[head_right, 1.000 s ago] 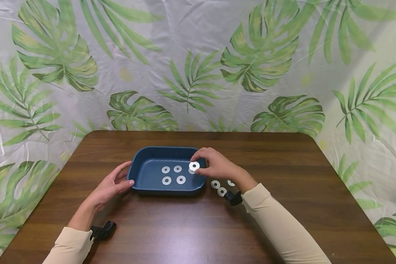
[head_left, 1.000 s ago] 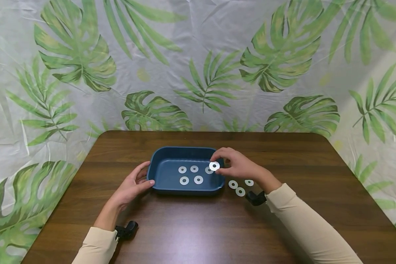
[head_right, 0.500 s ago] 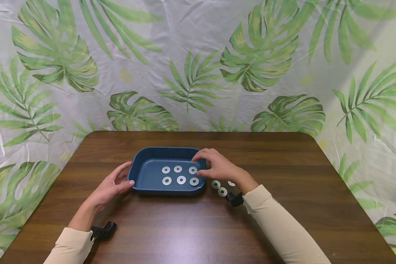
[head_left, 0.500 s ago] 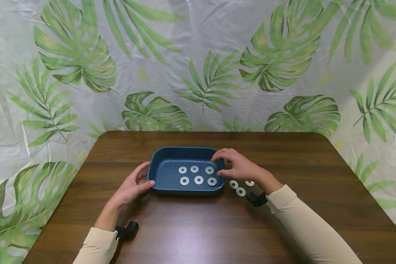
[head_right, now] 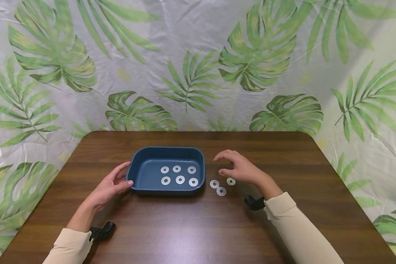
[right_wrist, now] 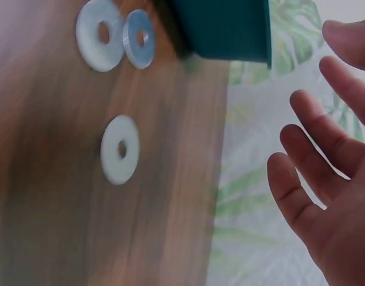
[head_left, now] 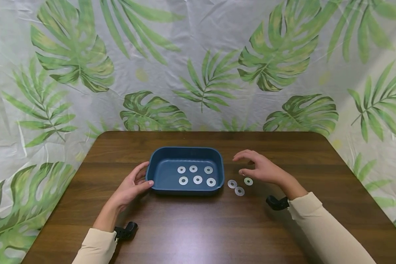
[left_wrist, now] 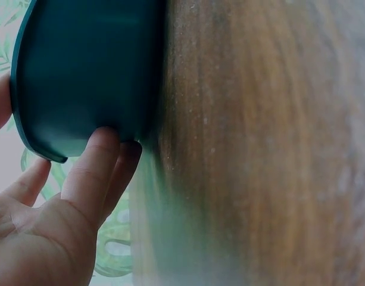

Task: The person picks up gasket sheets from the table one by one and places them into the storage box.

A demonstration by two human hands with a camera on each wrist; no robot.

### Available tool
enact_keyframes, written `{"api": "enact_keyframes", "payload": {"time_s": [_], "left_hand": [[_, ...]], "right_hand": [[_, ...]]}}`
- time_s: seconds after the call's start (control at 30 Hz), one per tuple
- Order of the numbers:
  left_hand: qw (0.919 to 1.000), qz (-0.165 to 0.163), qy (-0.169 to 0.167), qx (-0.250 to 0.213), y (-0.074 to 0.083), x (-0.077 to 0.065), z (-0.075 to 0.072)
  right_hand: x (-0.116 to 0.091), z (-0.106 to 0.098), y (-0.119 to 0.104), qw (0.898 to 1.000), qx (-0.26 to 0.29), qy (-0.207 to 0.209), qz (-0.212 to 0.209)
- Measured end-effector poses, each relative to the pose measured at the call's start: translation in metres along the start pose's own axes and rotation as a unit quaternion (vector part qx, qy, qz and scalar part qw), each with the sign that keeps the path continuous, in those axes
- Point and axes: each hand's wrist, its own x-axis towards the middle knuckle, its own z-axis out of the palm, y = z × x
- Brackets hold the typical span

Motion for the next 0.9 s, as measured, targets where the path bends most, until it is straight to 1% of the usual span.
{"api": "enact_keyframes", "payload": {"time_s": [0.27, 0.5, 0.73, 0.9], "left_hand": [[1.0000, -0.003, 0.001, -0.004, -0.001, 0.000, 0.000], [1.0000, -0.004, 0.005, -0.002, -0.001, 0.001, 0.001], [1.0000, -0.002, 0.004, -0.005, -0.002, 0.000, 0.000], [1.0000, -0.001, 0.002, -0.001, 0.000, 0.000, 0.001]], "right_hand": [[-0.020, -0.003, 0.012, 0.999, -0.041, 0.005, -0.023], [-0.033, -0.001, 0.025, 0.995, -0.098, 0.010, -0.025], [-0.040, 0.000, 0.034, 0.995, -0.095, -0.004, 0.004], [-0.039, 0.003, 0.037, 0.996, -0.094, -0.006, -0.001]]}}
